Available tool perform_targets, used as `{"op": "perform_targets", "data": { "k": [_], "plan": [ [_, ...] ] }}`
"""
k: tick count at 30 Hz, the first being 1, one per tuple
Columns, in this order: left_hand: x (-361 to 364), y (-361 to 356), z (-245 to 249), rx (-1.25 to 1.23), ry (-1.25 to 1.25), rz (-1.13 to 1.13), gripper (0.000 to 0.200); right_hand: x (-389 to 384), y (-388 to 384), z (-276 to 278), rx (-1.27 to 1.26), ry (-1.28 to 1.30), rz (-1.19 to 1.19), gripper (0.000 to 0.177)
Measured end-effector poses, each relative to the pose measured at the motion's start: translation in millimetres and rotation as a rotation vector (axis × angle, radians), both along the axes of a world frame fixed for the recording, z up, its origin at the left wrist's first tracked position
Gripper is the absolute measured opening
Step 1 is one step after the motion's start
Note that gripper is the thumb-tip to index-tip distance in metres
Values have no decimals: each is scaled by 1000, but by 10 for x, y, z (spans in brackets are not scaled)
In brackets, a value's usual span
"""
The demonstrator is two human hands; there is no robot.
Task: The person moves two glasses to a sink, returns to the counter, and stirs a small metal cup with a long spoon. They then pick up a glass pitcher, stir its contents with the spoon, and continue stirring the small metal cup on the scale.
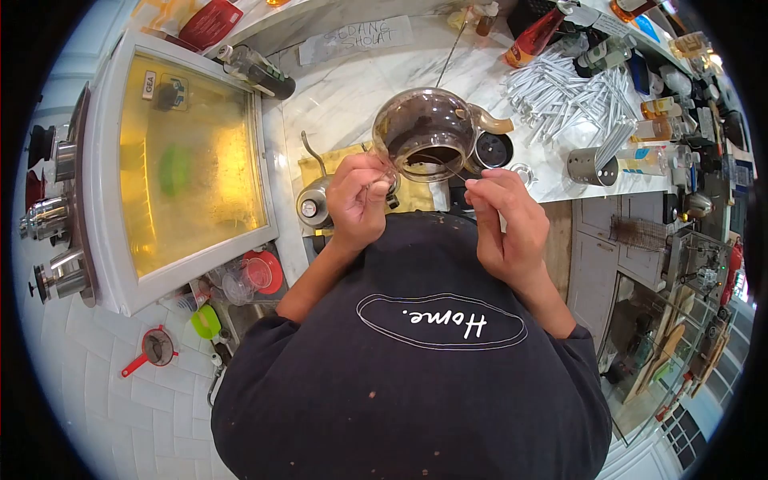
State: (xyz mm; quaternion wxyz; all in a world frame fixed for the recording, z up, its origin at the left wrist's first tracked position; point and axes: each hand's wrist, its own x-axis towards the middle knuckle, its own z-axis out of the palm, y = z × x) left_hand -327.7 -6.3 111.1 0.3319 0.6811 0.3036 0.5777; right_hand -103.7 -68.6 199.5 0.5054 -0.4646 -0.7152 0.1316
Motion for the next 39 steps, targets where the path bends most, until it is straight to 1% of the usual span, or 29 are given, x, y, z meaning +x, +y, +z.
{"op": "perform_targets", "data": {
  "k": [4, 7, 11, 14, 20, 23, 26, 28, 30, 32, 34, 38, 39],
  "plan": [
    [8, -28, 39, 6, -42, -19, 20, -21, -3, 30, -9, -46, 24, 29],
    [-8, -29, 24, 41, 2, 13, 19, -20, -10, 30, 7, -15, 26, 30],
    [4, -35, 53, 68, 15, 25, 20, 6, -5, 66, -10, -40, -6, 31],
    [-7, -35, 45, 89, 46, 35, 20, -9, 0, 59, 5, -53, 19, 30],
    [1, -51, 42, 105, 78, 66, 23, 0, -23, 41, -6, -26, -28, 27],
    [2, -44, 61, 118, 93, 74, 24, -23, -47, 30, -60, -27, -48, 24],
    [11, -36, 26, 121, 97, 60, 23, -68, -60, -56, -53, 19, -83, 21],
    [6, -38, 22, 117, 94, 50, 23, -109, -104, -91, -239, 159, -112, 19],
    [3, -41, 54, 130, 179, 80, 21, -141, -114, -141, -243, 190, -107, 16],
    [7, -41, 68, 128, 184, 83, 20, -164, -125, -135, -249, 218, -102, 15],
    [7, -45, 73, 124, 189, 87, 19, -184, -140, -94, -382, 346, -86, 12],
    [8, -40, 101, 131, 189, 74, 17, -190, -133, -148, -469, 431, -65, 12],
    [5, -39, 107, 133, 186, 73, 17, -214, -126, -130, -509, 530, -47, 13]
  ]
}}
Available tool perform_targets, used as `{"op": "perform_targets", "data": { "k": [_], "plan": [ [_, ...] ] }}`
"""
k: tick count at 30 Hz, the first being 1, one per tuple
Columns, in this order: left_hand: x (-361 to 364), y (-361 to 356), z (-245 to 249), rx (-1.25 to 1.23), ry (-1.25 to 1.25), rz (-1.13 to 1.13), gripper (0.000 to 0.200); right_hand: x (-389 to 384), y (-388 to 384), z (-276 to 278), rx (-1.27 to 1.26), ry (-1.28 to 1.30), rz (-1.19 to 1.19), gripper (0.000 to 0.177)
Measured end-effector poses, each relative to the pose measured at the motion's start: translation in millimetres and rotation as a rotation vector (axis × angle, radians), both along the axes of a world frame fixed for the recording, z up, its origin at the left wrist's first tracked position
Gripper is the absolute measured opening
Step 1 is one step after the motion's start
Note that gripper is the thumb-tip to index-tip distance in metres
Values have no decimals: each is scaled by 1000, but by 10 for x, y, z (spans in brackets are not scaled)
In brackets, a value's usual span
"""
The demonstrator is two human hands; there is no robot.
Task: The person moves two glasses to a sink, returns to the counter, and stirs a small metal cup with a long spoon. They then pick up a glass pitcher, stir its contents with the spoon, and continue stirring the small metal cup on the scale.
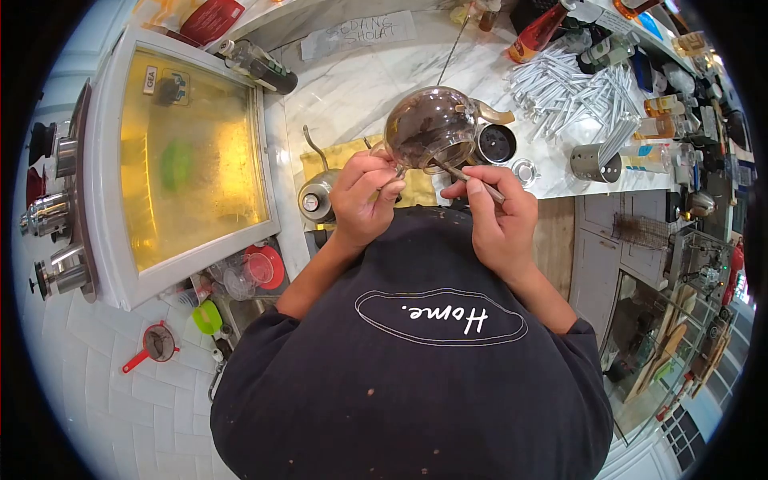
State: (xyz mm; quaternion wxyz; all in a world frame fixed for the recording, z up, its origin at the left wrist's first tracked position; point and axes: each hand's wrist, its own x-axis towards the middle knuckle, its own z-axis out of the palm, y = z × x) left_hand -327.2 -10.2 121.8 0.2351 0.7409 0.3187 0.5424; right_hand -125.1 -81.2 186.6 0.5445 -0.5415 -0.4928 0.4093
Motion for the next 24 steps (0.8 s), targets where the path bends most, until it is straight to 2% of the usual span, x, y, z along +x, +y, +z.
{"op": "perform_targets", "data": {
  "k": [4, 8, 10, 13, 17, 24],
  "plan": [
    [-27, 1, -35, -10, -2, 4, 16, -17, 40, -18, -117, 248, 5, 17],
    [-19, 13, -7, 5, 26, 5, 16, 34, 125, -22, -143, 315, 20, 19],
    [-4, 23, -3, 13, 41, 8, 16, 86, 172, -49, -218, 507, 26, 19],
    [17, 33, -28, -9, 29, -4, 16, 153, 210, -100, -218, 652, 3, 20],
    [50, 29, -58, -48, 23, -27, 13, 232, 228, -157, -206, 654, -29, 21],
    [108, 5, -94, -158, 27, 11, 13, 313, 142, -184, -159, 456, -161, 21]
  ]
}}
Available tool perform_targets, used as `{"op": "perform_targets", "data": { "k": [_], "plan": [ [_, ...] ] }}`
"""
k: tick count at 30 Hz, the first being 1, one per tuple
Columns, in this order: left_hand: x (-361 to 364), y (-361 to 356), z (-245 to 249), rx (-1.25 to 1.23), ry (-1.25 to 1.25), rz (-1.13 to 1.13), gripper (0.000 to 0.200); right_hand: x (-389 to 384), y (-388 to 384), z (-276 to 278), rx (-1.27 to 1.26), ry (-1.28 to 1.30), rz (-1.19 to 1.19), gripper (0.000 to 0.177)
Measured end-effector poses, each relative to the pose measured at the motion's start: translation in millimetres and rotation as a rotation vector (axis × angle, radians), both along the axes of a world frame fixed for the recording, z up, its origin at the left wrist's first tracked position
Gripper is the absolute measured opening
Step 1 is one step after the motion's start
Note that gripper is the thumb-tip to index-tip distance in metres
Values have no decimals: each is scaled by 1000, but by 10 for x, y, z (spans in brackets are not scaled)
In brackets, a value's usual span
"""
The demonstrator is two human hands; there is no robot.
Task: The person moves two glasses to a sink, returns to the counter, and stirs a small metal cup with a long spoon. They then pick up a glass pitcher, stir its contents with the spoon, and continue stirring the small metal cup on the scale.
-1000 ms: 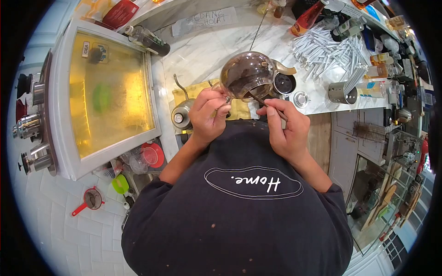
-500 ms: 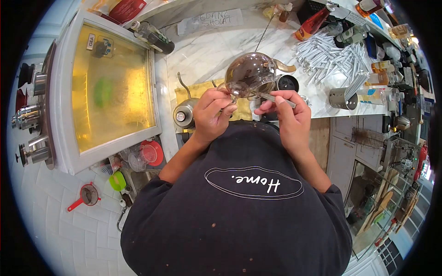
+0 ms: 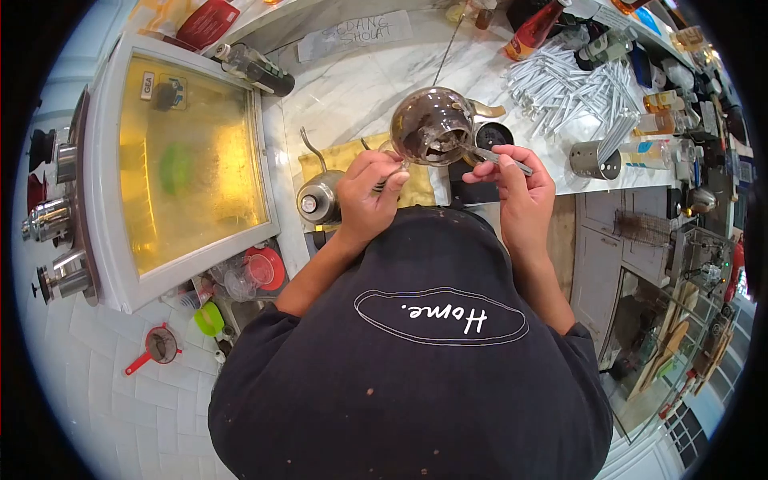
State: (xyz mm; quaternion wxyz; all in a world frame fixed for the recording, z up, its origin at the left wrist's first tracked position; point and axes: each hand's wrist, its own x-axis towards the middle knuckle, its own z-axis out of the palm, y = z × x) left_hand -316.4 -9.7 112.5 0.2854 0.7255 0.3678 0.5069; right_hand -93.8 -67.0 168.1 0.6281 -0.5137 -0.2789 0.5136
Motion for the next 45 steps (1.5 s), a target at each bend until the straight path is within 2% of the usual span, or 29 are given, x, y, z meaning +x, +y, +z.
{"op": "perform_targets", "data": {
  "k": [5, 12, 14, 16, 18, 19, 20, 22, 24, 26, 31, 36, 45],
  "plan": [
    [-12, 20, -153, -124, -22, -23, 15, 141, -126, 6, -20, -48, -17, 23],
    [30, 113, -250, -200, -123, 58, 13, 581, -294, -140, 14, -94, -219, 22],
    [42, 122, -250, -212, -124, 51, 14, 663, -305, -183, 2, -385, -342, 22],
    [23, 123, -253, -223, -124, 47, 14, 624, -300, -222, 2, -459, -367, 19],
    [-9, 118, -261, -219, -29, -13, 10, 569, -285, -345, -22, -842, -247, 17],
    [-7, 109, -262, -220, -30, -16, 10, 585, -255, -480, 99, -1102, -207, 19],
    [0, 103, -263, -228, -28, -20, 10, 592, -242, -536, 96, -1104, -208, 19],
    [28, 105, -267, -235, -32, -15, 10, 602, -207, -581, 222, -1302, -188, 21],
    [57, 108, -270, -176, -124, 31, 14, 589, -201, -459, 229, -1305, -219, 21],
    [18, 84, -276, -196, -114, 47, 15, 577, -192, -287, 214, -1227, -305, 20],
    [3, 78, -271, -254, -154, 45, 16, 502, -188, -43, 328, -1068, -306, 19],
    [-49, 51, -188, -255, -197, -54, 12, 167, -230, 249, 540, -962, -164, 23],
    [-100, -7, -70, -197, -266, -49, 14, -179, -62, 224, 574, -1063, 55, 32]
  ]
}}
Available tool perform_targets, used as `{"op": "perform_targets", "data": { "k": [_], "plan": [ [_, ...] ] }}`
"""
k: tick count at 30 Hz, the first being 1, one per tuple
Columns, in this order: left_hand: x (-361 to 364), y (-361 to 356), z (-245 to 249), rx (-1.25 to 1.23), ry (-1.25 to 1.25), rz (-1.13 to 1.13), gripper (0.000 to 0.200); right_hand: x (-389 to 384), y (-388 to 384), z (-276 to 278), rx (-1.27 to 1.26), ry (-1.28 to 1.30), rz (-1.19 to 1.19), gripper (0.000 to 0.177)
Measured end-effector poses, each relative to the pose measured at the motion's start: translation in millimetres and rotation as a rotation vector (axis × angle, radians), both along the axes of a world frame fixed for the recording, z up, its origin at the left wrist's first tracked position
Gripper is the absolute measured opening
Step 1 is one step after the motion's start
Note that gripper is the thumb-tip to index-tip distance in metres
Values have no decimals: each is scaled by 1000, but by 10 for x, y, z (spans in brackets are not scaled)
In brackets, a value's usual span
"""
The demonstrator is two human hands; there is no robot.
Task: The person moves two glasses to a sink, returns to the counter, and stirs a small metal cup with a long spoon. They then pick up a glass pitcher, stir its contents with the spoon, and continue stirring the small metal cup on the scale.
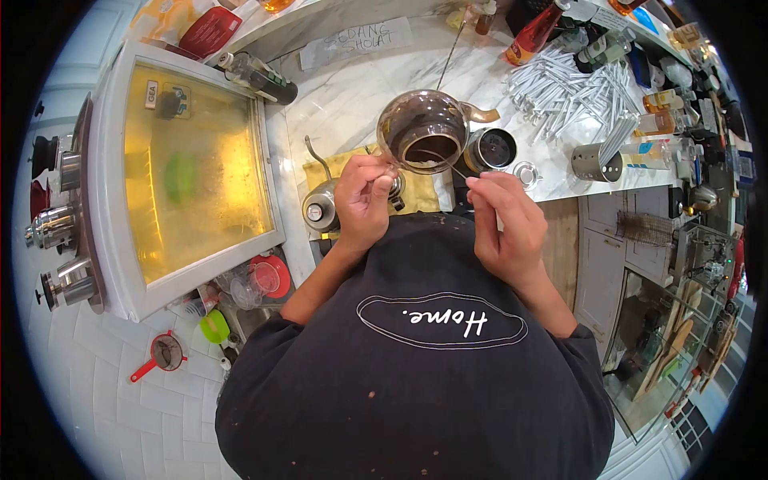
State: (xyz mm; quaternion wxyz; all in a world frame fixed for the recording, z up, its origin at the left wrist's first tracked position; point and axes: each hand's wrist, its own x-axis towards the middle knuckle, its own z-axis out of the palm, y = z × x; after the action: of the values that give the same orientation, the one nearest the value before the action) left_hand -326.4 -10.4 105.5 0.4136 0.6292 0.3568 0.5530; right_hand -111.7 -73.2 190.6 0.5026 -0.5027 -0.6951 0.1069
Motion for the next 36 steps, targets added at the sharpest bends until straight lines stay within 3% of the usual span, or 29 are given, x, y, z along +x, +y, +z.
{"op": "perform_targets", "data": {
  "k": [12, 31, 36],
  "plan": [
    [-7, 37, -57, 227, 67, 75, 19, 64, 68, 1, -39, -120, 80, 37],
    [47, 14, 37, 266, 87, 162, 22, 89, 168, 7, -84, -58, 83, 33],
    [39, -3, 68, 254, 123, 168, 21, 82, 144, 4, -357, 114, 55, 19]
  ]
}}
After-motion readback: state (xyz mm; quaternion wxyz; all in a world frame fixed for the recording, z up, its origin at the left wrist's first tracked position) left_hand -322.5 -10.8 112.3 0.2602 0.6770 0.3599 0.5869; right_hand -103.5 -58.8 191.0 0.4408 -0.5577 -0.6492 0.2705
